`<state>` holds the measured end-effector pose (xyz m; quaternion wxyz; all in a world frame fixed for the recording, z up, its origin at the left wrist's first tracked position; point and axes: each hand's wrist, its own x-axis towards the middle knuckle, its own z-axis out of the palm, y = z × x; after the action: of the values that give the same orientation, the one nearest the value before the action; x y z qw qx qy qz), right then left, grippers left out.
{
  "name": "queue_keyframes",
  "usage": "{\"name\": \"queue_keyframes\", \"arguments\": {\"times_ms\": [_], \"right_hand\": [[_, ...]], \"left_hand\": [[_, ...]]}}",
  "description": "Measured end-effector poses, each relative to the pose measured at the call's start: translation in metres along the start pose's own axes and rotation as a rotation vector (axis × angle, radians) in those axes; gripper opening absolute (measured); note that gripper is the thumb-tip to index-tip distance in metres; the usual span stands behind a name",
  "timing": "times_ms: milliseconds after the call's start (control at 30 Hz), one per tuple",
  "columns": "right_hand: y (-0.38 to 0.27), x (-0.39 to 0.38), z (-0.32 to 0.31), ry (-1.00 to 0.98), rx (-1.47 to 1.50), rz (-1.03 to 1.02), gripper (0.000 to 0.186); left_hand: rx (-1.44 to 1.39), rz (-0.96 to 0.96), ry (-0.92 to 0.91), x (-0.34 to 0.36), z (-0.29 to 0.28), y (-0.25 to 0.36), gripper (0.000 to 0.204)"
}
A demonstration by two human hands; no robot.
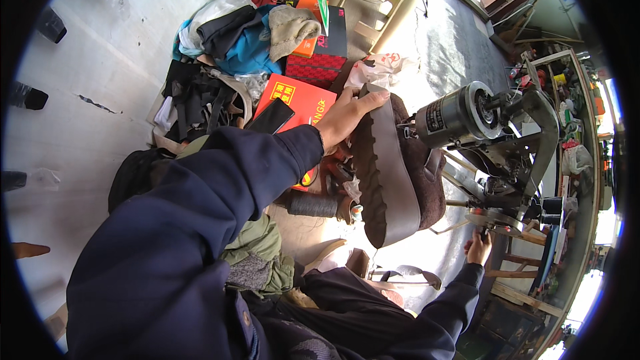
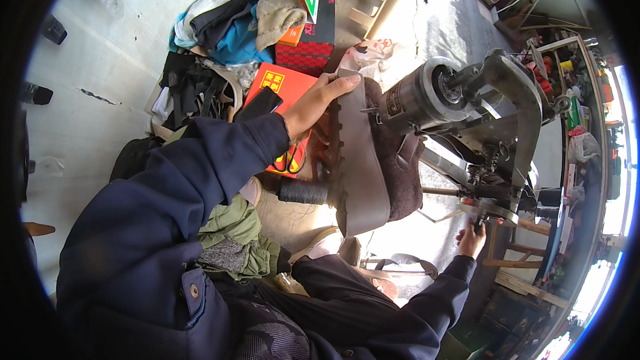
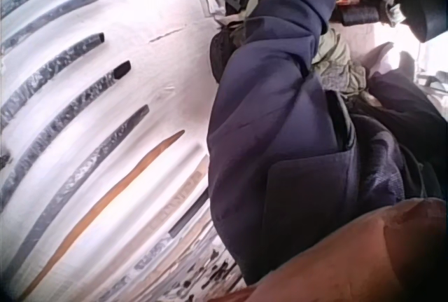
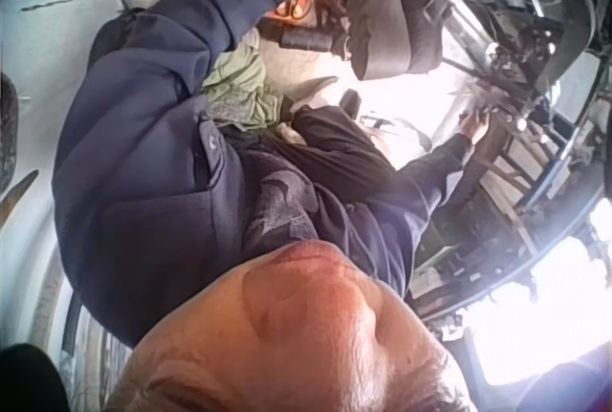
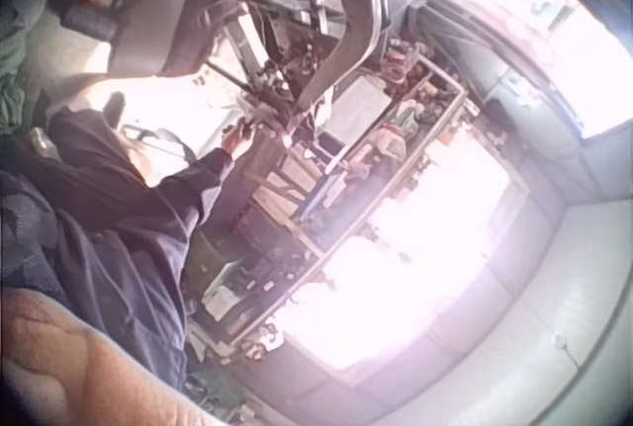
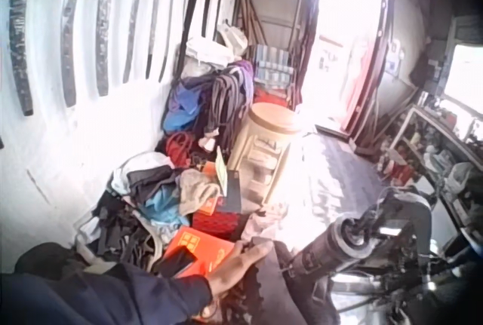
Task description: The person sews a brown shoe using a heavy-duty sewing machine, guiding the shoe under the needle and operating the handwheel. They then remove the shoe, cut the thread with scissors, and thread the needle by hand.
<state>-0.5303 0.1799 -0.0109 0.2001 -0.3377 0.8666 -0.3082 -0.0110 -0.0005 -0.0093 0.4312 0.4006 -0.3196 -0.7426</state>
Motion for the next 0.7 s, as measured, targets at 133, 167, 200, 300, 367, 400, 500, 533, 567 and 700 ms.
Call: {"name": "queue_keyframes", "arguments": {"times_ms": [133,167,200,300,367,400,500,533,567,700], "right_hand": [[-0.048,-0.04,0.029,-0.397,-0.06,-0.077,0.036],[-0.064,-0.048,0.023,-0.417,-0.03,-0.123,0.038],[-0.077,-0.054,0.011,-0.421,0.115,-0.218,0.033],[-0.093,-0.045,-0.036,-0.055,0.209,-0.302,0.021],[-0.077,-0.023,-0.057,0.141,0.243,-0.227,0.017],[-0.063,-0.012,-0.06,0.23,0.201,-0.197,0.015],[-0.016,0.01,-0.036,0.211,0.23,-0.036,0.007],[-0.006,0.009,-0.021,0.138,0.222,-0.004,0.007],[-0.001,0.004,-0.003,0.098,0.101,0.049,0.014],[-0.037,-0.036,0.03,-0.352,-0.02,-0.08,0.031]], "left_hand": [[0.105,0.131,0.079,0.009,-0.001,-0.007,0.063],[0.09,0.128,0.028,0.01,-0.002,-0.007,0.075],[0.075,0.126,-0.024,0.01,-0.004,-0.005,0.088],[0.029,0.039,-0.024,0.005,-0.004,0.001,0.1],[0.009,-0.016,-0.002,-0.001,0.0,0.005,0.099],[0.007,-0.025,-0.001,-0.004,0.0,0.007,0.098],[0.006,-0.014,0.016,-0.008,0.003,0.009,0.094],[0.007,0.0,0.022,-0.007,0.003,0.009,0.093],[0.008,0.014,0.028,-0.006,0.003,0.008,0.092],[0.013,0.051,0.048,-0.001,0.001,0.004,0.089]]}}
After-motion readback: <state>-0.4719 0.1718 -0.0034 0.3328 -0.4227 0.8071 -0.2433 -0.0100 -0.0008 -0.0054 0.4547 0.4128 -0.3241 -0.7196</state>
